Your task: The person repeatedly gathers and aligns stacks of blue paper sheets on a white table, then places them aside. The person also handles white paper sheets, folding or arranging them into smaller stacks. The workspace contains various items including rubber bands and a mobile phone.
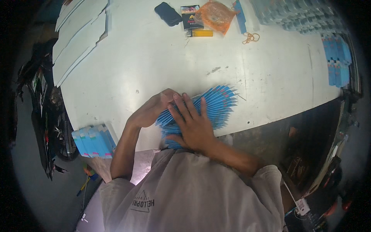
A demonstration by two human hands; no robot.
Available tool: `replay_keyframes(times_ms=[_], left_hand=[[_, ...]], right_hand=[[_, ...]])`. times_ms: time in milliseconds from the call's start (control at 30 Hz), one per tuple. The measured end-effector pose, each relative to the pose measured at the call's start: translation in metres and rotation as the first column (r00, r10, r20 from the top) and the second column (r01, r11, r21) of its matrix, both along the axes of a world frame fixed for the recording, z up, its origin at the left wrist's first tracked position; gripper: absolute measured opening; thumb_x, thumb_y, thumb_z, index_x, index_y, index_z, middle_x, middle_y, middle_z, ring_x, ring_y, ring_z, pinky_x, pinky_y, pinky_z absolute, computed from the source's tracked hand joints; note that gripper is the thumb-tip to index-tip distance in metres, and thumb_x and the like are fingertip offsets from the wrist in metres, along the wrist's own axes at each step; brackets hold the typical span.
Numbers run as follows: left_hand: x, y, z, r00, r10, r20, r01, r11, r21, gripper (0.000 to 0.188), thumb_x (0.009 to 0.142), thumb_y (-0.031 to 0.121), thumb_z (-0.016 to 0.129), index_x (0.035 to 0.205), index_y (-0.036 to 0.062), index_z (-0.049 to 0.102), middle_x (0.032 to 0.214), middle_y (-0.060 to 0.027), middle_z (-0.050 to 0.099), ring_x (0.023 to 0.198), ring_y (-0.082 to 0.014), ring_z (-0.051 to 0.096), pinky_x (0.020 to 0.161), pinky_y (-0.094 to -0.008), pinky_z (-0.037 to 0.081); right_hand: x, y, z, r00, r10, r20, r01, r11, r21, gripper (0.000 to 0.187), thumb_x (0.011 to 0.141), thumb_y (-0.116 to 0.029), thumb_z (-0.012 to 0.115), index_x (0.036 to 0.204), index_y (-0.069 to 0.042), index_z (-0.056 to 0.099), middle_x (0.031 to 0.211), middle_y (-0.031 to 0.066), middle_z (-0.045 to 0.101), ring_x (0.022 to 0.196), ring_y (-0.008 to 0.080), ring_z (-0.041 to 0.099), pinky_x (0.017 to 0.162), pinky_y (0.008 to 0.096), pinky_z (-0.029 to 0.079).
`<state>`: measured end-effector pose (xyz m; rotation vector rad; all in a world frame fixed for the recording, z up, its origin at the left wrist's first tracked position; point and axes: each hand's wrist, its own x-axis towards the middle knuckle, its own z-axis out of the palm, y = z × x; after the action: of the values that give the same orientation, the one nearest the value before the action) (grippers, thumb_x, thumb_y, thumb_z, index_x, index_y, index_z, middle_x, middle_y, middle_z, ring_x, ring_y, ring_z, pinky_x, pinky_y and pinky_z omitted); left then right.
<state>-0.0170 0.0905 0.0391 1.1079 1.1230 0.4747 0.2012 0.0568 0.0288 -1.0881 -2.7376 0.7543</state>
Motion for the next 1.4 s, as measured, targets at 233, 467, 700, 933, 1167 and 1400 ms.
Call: replay_keyframes(times_ms=[233, 467, 700, 933, 1167, 1400], left_hand=[[-0.008, 0.002, -0.006, 0.998, 0.013, 0.06, -0.013, 1.0, -0.007, 0.092, 0.108, 0.072, 0.018, 0.134, -0.0004, 0.069, 0.136, -0.0194, 0.066, 0.134, -0.0361, 0.057, 0.116, -0.0444, 0.042], [-0.007, -0.001, -0.009, 1.0, -0.002, -0.008, 0.002, 0.999, 0.033, 0.09, 0.108, 0.071, 0.021, 0.138, 0.0004, 0.068, 0.132, -0.0193, 0.07, 0.129, -0.0341, 0.061, 0.115, -0.0427, 0.042], [0.002, -0.014, -0.028, 0.997, 0.057, -0.055, -0.021, 0.859, 0.511, 0.052, 0.106, 0.044, 0.054, 0.135, 0.0031, 0.07, 0.124, -0.0198, 0.073, 0.109, -0.0362, 0.067, 0.1, -0.0426, 0.051], [0.023, -0.023, -0.03, 0.92, 0.386, -0.076, -0.313, 0.835, 0.452, 0.067, 0.105, 0.056, 0.048, 0.135, -0.0002, 0.068, 0.138, -0.0223, 0.064, 0.124, -0.036, 0.062, 0.108, -0.0439, 0.046], [0.012, -0.042, -0.038, 0.923, 0.384, -0.004, -0.319, 0.772, 0.55, 0.108, 0.096, 0.071, 0.047, 0.168, -0.0011, 0.011, 0.176, -0.0232, 0.008, 0.163, -0.0403, 0.006, 0.13, -0.0509, 0.01], [0.001, -0.027, -0.049, 0.888, 0.439, 0.141, -0.451, 0.766, 0.458, 0.113, 0.094, 0.068, 0.054, 0.167, -0.0033, 0.008, 0.175, -0.0261, 0.006, 0.163, -0.0418, 0.001, 0.131, -0.0524, 0.008]], right_hand=[[-0.013, -0.018, 0.007, 0.996, 0.018, -0.084, -0.017, 1.0, 0.016, 0.104, 0.088, -0.081, 0.056, 0.161, -0.01, 0.04, 0.171, 0.0246, 0.024, 0.16, 0.0426, 0.021, 0.116, 0.08, 0.012], [0.021, 0.021, 0.025, 0.967, 0.09, -0.24, -0.144, 0.965, -0.218, 0.1, 0.089, -0.071, 0.066, 0.161, -0.007, 0.04, 0.17, 0.0247, 0.028, 0.159, 0.0434, 0.023, 0.127, 0.0639, 0.012], [0.104, 0.096, -0.036, 0.655, -0.555, -0.513, 0.254, 0.801, -0.542, 0.097, 0.098, -0.075, 0.045, 0.159, -0.001, 0.041, 0.163, 0.0221, 0.043, 0.149, 0.0345, 0.044, 0.125, 0.048, 0.032], [0.065, 0.064, -0.038, 0.607, -0.598, -0.523, -0.012, 0.652, -0.758, 0.099, 0.099, -0.075, 0.044, 0.158, 0.005, 0.037, 0.16, 0.0244, 0.044, 0.152, 0.0352, 0.039, 0.125, 0.0482, 0.029], [0.029, 0.053, -0.039, 0.574, -0.546, -0.611, 0.186, 0.813, -0.552, 0.107, 0.097, -0.077, 0.046, 0.164, 0.005, 0.024, 0.168, 0.0262, 0.028, 0.159, 0.0374, 0.021, 0.13, 0.0488, 0.016], [0.04, 0.083, -0.04, 0.693, -0.468, -0.549, -0.037, 0.737, -0.674, 0.12, 0.094, -0.082, 0.043, 0.167, 0.002, 0.001, 0.175, 0.0253, 0.002, 0.162, 0.0383, 0.005, 0.131, 0.0512, 0.008]])
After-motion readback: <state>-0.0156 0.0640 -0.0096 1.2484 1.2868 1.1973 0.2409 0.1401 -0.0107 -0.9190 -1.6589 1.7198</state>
